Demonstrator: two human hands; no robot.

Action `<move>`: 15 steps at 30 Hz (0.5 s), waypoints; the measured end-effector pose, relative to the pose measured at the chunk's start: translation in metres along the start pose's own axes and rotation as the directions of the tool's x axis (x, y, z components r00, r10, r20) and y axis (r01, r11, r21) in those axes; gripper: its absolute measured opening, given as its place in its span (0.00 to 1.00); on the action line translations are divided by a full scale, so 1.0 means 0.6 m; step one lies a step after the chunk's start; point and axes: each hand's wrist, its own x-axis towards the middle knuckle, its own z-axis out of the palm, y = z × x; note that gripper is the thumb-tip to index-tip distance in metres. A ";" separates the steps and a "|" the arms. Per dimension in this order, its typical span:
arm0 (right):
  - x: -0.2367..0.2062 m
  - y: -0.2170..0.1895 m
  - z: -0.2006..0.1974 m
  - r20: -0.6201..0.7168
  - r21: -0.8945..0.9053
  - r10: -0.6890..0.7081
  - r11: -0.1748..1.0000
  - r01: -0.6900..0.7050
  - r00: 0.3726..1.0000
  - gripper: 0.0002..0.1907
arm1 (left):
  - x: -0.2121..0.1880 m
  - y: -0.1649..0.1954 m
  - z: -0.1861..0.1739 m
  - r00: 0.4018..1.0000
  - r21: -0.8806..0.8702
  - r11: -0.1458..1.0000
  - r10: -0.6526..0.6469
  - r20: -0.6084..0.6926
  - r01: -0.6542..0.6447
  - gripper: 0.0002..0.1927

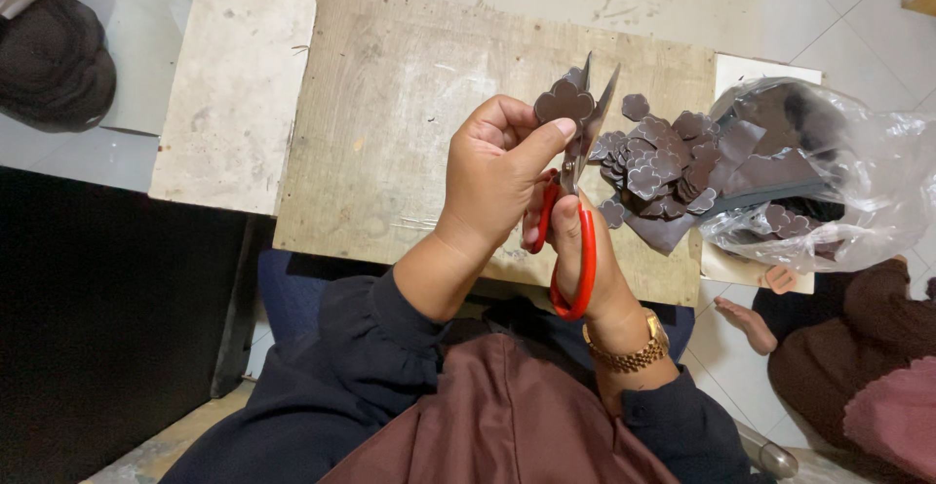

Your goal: The person uses red-handled scissors to cut flower-shaped pieces from a dark brown sheet of material. They hold the sheet in one hand and cut along the outlines, placing the finished shapes on a wooden board.

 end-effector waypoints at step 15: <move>-0.006 -0.002 -0.014 0.010 -0.039 0.065 0.997 -0.065 0.998 0.31 | 0.014 -0.001 -0.022 0.995 0.016 0.998 0.066 0.077 -0.068 0.06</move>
